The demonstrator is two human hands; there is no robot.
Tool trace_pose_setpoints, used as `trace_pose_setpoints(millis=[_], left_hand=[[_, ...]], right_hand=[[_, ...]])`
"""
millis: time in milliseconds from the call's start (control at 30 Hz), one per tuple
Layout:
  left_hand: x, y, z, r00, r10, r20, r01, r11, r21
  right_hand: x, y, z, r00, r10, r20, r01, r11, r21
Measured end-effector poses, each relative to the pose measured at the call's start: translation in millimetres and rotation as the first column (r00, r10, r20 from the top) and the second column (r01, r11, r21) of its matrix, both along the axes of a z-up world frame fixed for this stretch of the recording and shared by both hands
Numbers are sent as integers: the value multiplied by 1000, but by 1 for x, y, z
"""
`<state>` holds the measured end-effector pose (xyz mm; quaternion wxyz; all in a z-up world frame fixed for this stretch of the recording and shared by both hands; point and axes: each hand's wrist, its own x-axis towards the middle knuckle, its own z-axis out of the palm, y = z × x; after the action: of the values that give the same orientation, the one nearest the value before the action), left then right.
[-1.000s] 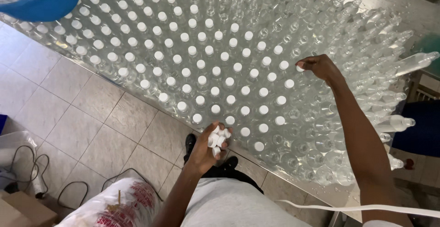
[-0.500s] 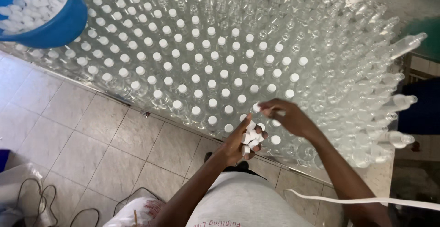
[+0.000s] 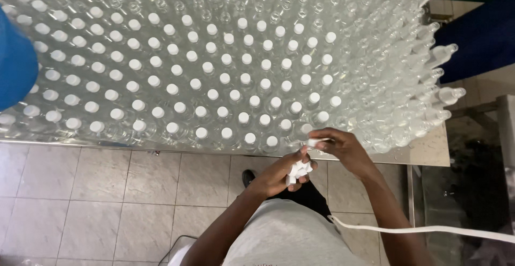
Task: The person stands at a stainless steel table and repeatedly picks up white bottle caps from a blue bowl, then screws them onto rows of clear plastic bottles. The person moves the bowl to a new position on the table and continues capping the bottles by hand.
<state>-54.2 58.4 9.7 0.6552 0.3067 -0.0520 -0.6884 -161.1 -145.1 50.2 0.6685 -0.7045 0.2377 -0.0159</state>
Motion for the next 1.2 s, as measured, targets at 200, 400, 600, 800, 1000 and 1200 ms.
trace_pose_setpoints(millis=[200,400,600,800,1000,1200], left_hand=[[1,8,-13,992,104,-77,-103,994,19],[-5,0,-19,953,259,-156,-250,966,70],[-27,-20,-41,881,385,-274,-349,921,175],[-36,-27,-36,843,479,-245,-435,875,213],[-48,-35,-32,819,525,-232,-472,846,249],[-53,-46,-37,833,508,-218,-459,856,240]], right_hand=[[-59,-33,-4,930,-355,92,365,875,-318],[-72,-37,-52,950,-304,69,255,631,-733],[-77,-49,-85,982,-178,60,114,315,-942],[-72,-82,-59,993,56,-108,-121,572,-812],[-33,-119,-17,853,284,-438,-500,686,-528],[-23,-140,-49,754,324,-571,-619,641,-454]])
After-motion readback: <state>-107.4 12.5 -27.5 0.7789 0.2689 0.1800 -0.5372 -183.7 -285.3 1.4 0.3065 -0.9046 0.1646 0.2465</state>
